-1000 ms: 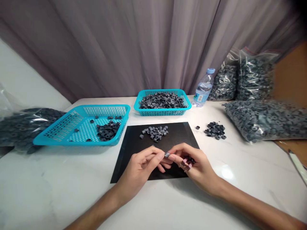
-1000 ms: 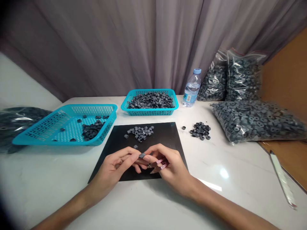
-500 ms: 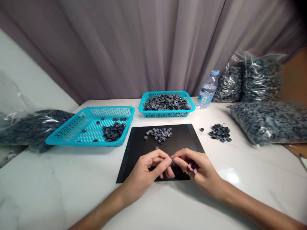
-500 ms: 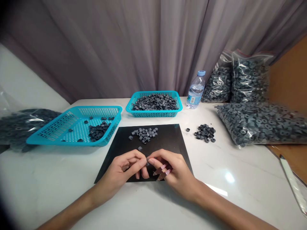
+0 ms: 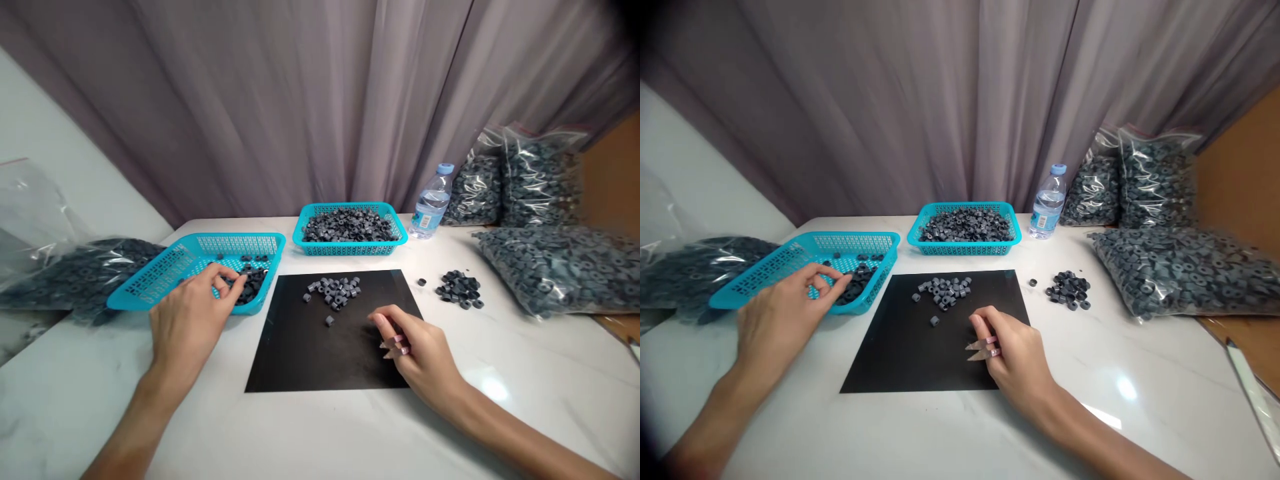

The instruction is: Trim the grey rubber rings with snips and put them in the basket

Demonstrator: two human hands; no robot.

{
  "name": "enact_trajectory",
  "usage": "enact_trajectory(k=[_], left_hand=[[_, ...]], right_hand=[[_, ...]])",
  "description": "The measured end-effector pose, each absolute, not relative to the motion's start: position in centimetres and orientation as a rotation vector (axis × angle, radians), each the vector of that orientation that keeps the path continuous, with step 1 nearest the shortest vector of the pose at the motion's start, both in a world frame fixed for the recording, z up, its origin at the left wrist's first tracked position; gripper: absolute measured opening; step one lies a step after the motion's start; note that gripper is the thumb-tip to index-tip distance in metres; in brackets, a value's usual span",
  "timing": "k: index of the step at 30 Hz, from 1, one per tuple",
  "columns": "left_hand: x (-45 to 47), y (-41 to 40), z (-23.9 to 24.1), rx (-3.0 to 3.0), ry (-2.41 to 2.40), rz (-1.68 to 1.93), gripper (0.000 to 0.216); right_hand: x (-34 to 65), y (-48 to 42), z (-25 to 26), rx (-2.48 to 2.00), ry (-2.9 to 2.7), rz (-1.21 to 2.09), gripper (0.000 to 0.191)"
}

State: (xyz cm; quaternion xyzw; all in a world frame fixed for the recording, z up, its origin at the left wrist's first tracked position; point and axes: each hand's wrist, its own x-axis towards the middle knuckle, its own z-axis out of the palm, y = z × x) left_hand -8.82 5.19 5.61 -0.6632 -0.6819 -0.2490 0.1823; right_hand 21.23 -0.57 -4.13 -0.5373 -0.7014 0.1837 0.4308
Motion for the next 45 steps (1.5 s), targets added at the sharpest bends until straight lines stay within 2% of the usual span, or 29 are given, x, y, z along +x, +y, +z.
enact_trajectory(k=[4, 7, 10, 14, 17, 21, 24, 30, 35, 45], left_hand=[[-6.9, 4.5, 4.5, -1.973, -1.641, -0.89, 0.017], [-4.1, 3.4, 2.3, -2.347, -1.429, -0.857, 0.012], [-2.0, 2.5, 0.1, -2.575, -1.484, -0.746, 0.016], [-1.3, 2.1, -1.2, -2.682, -1.594, -0.735, 0.005], [-0.9, 2.0, -1.0, -2.9, -1.807, -0.966, 0.01], [-0.3, 2.0, -0.3, -3.323, -2.224, -1.491, 0.023], [-0.1, 2.1, 0.2, -3.38, -2.328, -1.722, 0.023], [-0.2, 2.1, 0.5, -3.462, -2.339, -1.679, 0.021], [-0.3, 2.2, 0.2, -3.544, -2.34, -1.625, 0.027], [-0.4, 2.2, 0.2, -3.552, -2.284, -1.724, 0.028]], right_hand=[[21.2, -0.7, -4.3, -1.316, -1.766, 0.475, 0.031], [21.2, -0.6, -4.3, -1.318, -1.768, 0.485, 0.029], [21.3, -0.6, -4.4, -1.313, -1.779, 0.493, 0.028], [21.2, -0.6, -4.4, -1.29, -1.778, 0.516, 0.027], [21.2, -0.7, -4.2, -1.256, -1.77, 0.576, 0.026], [21.3, -0.9, -3.5, -1.075, -1.84, 0.819, 0.019], [21.3, -1.1, -3.2, -0.986, -1.859, 0.983, 0.021], [21.2, -1.3, -3.6, -0.983, -1.752, 1.038, 0.027], [21.2, -1.3, -3.2, -0.937, -1.79, 0.925, 0.019], [20.9, -1.8, -3.1, -0.917, -1.703, 1.023, 0.016]])
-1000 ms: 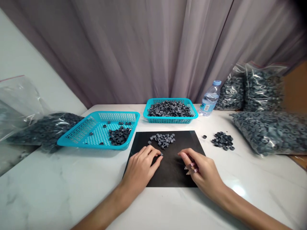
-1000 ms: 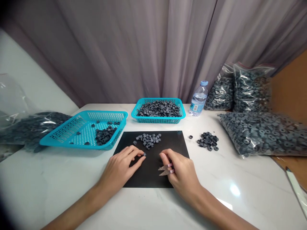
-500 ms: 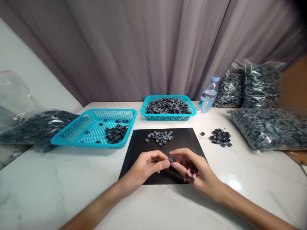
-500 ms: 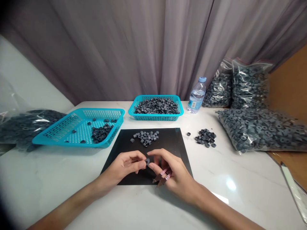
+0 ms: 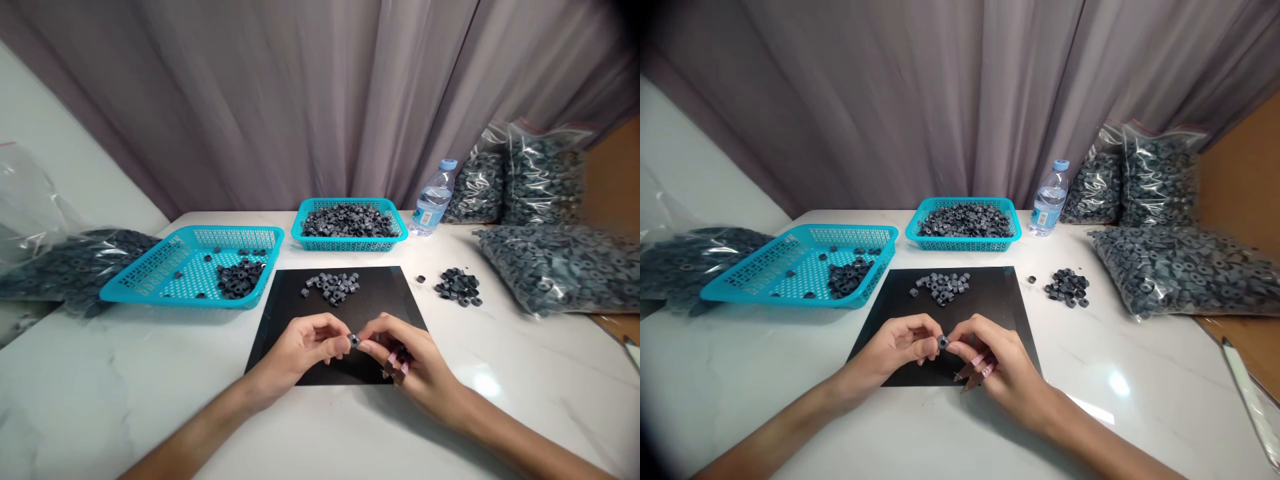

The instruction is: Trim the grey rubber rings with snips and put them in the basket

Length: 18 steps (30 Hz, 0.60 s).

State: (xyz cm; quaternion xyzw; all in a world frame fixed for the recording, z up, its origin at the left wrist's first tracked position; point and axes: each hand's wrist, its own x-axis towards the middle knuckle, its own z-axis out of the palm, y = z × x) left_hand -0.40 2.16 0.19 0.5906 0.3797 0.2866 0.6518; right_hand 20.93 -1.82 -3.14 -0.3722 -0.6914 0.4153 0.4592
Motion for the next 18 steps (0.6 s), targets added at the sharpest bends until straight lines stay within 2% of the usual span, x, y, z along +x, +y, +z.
enact_trajectory(k=[8, 13, 18], left_hand=[[-0.2, 1.92, 0.1, 1.318, 0.847, 0.798, 0.025], [0.12, 1.67, 0.22, 1.362, 0.852, 0.804, 0.012], [0.39, 1.57, 0.27, 1.339, 0.87, 0.842, 0.018]], right_hand=[[20.94, -1.75, -3.01, -0.933, -1.675, 1.089, 0.016], [20.91, -1.66, -2.98, -0.95, -1.659, 1.118, 0.019], [20.88, -1.67, -3.22, -0.973, -1.652, 1.113, 0.02]])
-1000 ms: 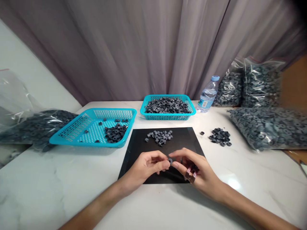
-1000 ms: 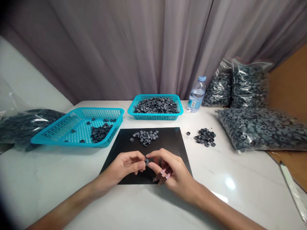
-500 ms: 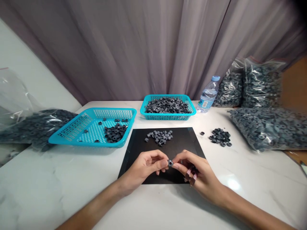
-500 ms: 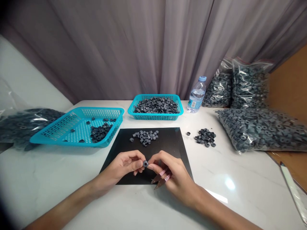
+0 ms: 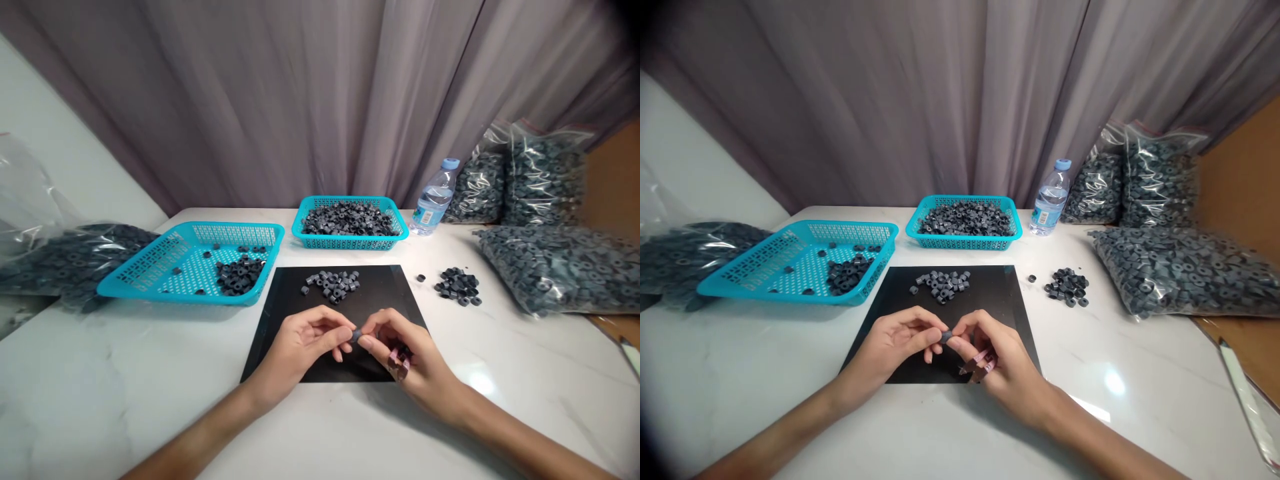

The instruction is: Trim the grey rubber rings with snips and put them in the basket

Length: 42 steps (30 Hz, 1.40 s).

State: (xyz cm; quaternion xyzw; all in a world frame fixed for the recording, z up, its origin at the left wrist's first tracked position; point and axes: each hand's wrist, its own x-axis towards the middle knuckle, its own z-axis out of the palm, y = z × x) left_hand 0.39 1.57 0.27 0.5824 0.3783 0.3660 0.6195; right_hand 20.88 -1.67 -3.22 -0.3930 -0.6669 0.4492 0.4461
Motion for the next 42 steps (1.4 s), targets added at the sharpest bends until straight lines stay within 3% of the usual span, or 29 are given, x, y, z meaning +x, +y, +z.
enact_trajectory(k=[9, 26, 42], left_hand=[[0.58, 1.2, 0.3, 1.267, 0.85, 0.808, 0.024], [0.51, 0.86, 0.25, 1.129, 0.755, 0.724, 0.025], [0.6, 1.0, 0.92, 1.083, 0.737, 0.742, 0.016]], right_hand=[[21.08, -1.38, -3.36, -0.89, -1.776, 0.743, 0.019], [21.33, -1.67, -3.27, -0.891, -1.76, 0.717, 0.017], [21.38, -1.69, -3.1, -0.843, -1.782, 0.657, 0.032]])
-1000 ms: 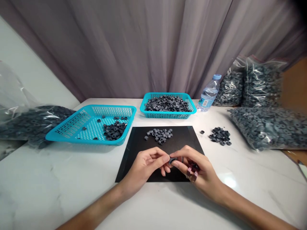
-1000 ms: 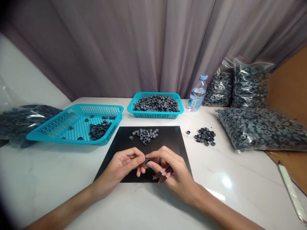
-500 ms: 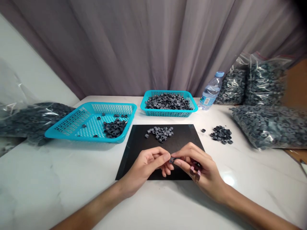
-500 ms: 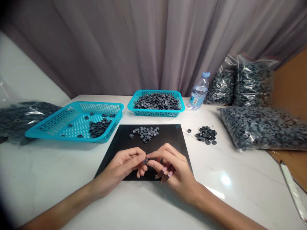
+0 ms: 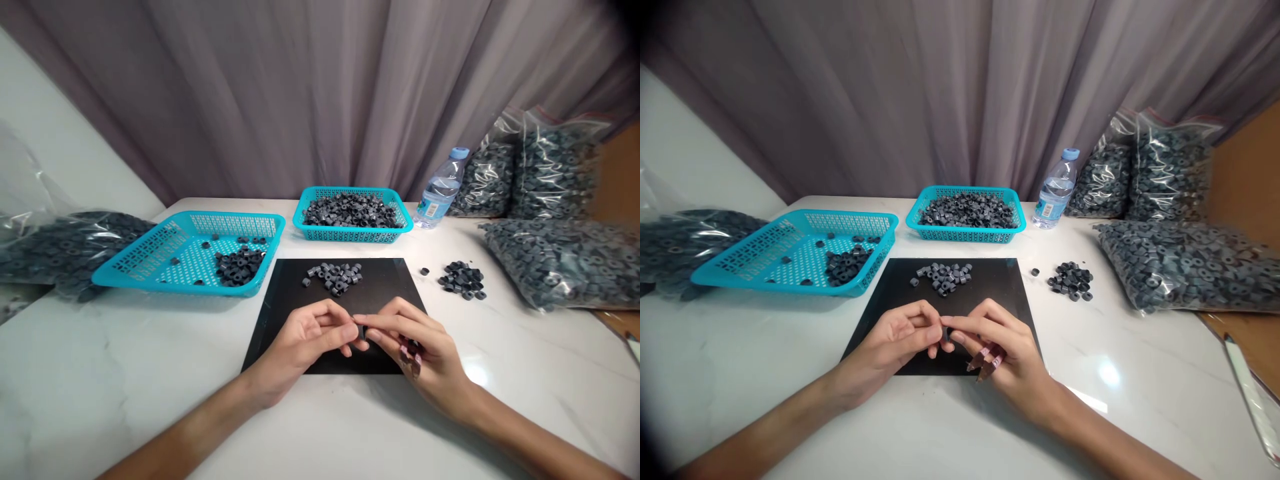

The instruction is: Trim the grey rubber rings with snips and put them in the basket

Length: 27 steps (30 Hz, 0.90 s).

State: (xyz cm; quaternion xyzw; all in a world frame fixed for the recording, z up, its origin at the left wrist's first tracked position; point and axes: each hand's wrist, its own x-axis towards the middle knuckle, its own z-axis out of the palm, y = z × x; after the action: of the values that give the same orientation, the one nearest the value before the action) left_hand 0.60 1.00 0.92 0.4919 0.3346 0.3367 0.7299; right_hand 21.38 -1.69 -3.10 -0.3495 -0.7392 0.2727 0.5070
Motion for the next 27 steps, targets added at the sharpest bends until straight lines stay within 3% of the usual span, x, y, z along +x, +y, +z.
enact_trajectory(k=[6, 14, 22, 27], left_hand=[[0.52, 0.98, 0.75, 1.099, 0.725, 0.798, 0.016], [0.44, 1.11, 0.64, 1.121, 0.782, 0.848, 0.012], [0.55, 0.99, 0.96, 1.083, 0.801, 0.868, 0.013], [0.57, 0.99, 0.87, 1.076, 0.808, 0.887, 0.016]], right_hand=[[21.34, -1.83, -3.29, -0.904, -1.715, 0.701, 0.032], [21.11, -2.14, -3.21, -0.9, -1.64, 0.807, 0.019], [21.24, -1.72, -3.37, -1.056, -1.557, 0.702, 0.01], [21.53, -1.88, -2.97, -1.114, -1.665, 0.69, 0.022]])
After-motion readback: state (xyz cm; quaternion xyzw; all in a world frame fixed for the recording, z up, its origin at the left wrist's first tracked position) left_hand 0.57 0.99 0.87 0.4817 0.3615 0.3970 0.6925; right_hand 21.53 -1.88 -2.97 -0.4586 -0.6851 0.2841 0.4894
